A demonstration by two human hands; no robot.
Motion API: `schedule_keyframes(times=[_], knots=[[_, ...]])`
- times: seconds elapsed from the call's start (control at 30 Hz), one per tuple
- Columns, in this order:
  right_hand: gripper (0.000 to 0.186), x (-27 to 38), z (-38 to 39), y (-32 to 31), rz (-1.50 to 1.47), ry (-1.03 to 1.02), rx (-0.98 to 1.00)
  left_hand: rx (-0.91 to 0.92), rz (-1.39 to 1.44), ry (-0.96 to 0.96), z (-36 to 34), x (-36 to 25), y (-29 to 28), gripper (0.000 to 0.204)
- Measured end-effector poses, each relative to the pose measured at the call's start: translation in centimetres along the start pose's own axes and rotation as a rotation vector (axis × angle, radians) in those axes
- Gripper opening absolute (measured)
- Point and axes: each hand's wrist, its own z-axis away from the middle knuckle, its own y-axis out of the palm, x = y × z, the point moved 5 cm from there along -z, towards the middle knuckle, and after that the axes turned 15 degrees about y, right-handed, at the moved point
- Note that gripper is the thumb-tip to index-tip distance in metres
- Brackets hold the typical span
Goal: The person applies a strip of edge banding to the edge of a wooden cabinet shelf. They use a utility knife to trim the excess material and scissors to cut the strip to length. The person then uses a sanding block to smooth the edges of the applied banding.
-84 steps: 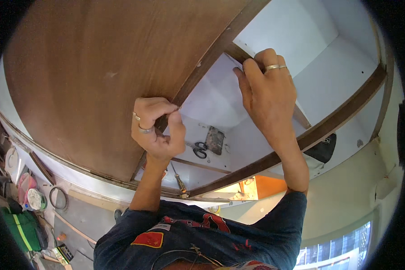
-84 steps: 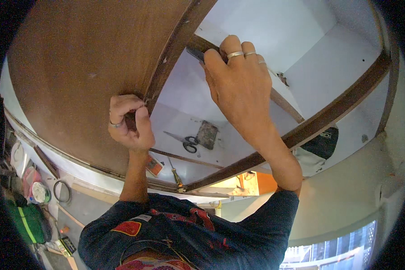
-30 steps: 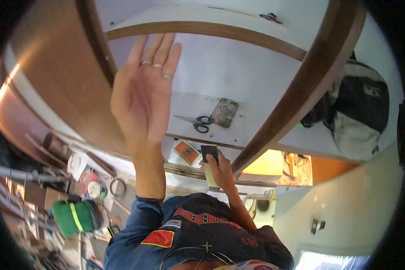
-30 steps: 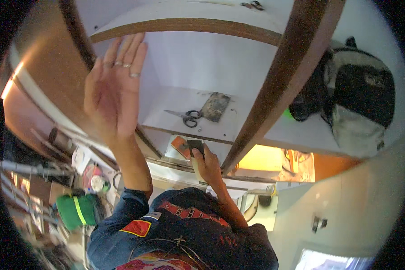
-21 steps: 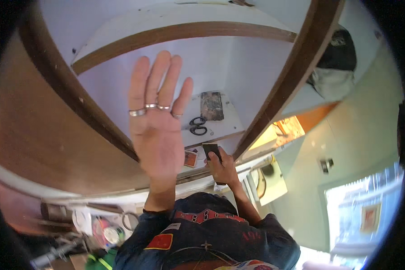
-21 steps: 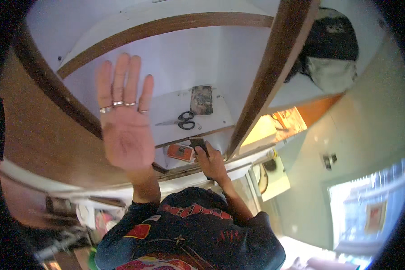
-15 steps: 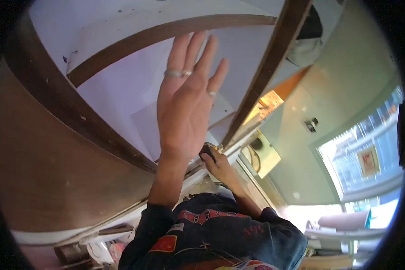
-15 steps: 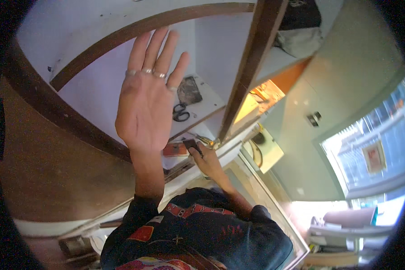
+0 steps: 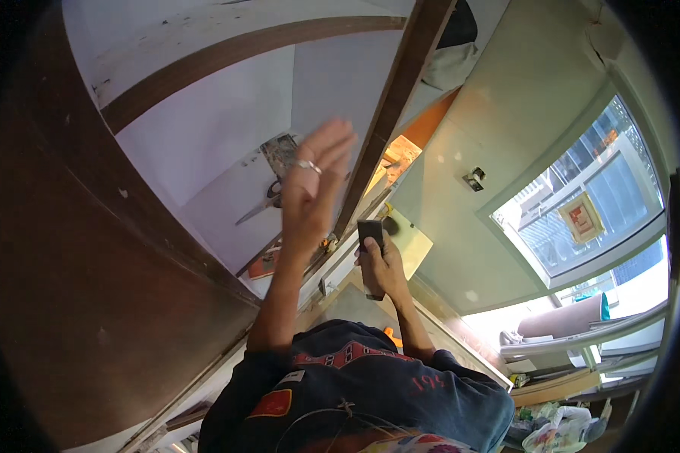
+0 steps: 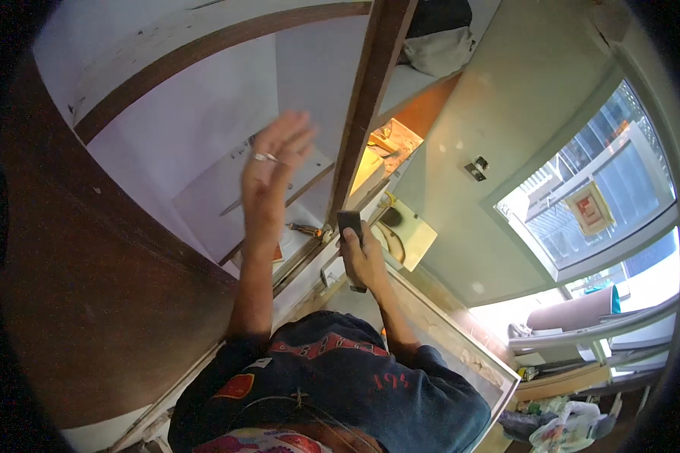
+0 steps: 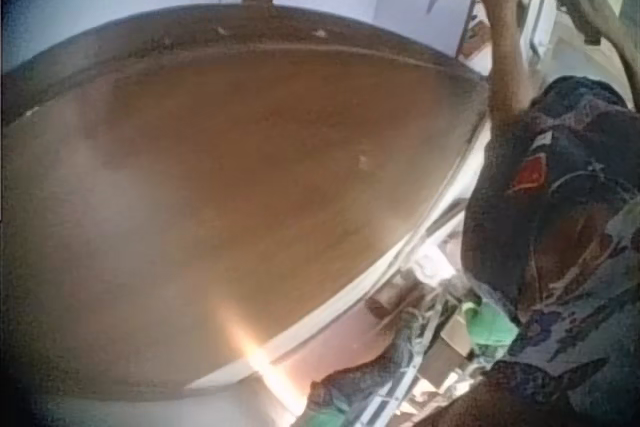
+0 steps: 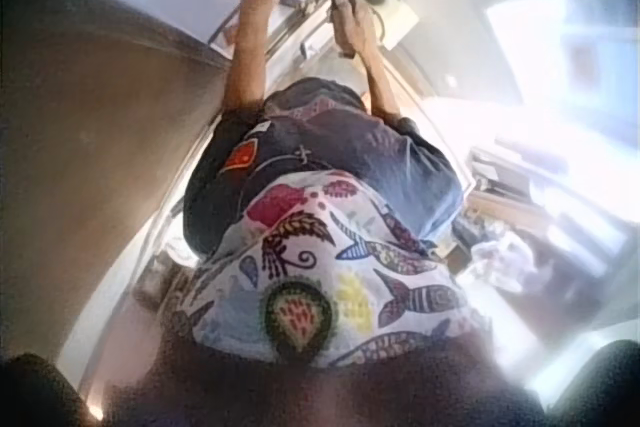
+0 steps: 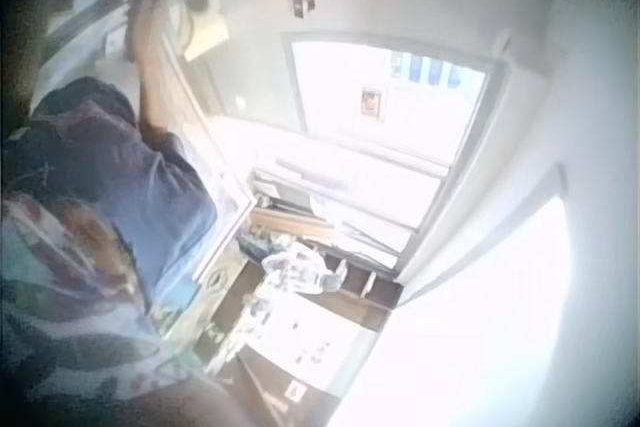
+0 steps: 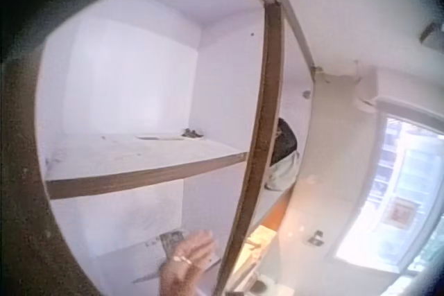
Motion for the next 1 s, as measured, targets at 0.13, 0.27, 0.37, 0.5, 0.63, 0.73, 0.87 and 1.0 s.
schedule_keyframes(times=[0.13,0.27,0.37,0.5,0.63,0.73,0.87,1.0], knots=[[0.03,2.9,-0.9,-0.8,0.025,-0.109,-0.041,0.06,-0.091,-0.126,4.6,3.8,1.8,0.043],[0.025,7.0,-2.2,-3.4,0.237,-0.218,-0.105,0.063,-0.172,-0.113,4.6,4.3,3.6,0.041],[0.023,11.5,-3.5,-5.1,0.368,-0.349,-0.119,0.047,-0.182,-0.045,3.3,4.9,4.8,0.042],[0.023,17.4,-5.1,-6.4,0.461,-0.693,-0.132,-0.067,-0.23,0.168,0.4,5.0,6.3,0.05],[0.019,23.0,-6.7,-6.1,0.487,-0.88,-0.071,-0.215,-0.186,0.26,-1.6,5.4,7.3,0.059],[0.019,26.7,-8.1,-5.9,0.659,-1.101,-0.078,-0.216,-0.128,0.302,-3.7,5.9,8.7,0.061],[0.019,30.0,-8.6,-5.3,0.795,-1.356,-0.157,-0.303,-0.246,0.51,-6.0,6.7,9.9,0.061],[0.02,32.5,-8.5,-5.5,0.799,-1.648,-0.221,-0.371,-0.328,0.624,-7.8,7.2,11.4,0.062]])
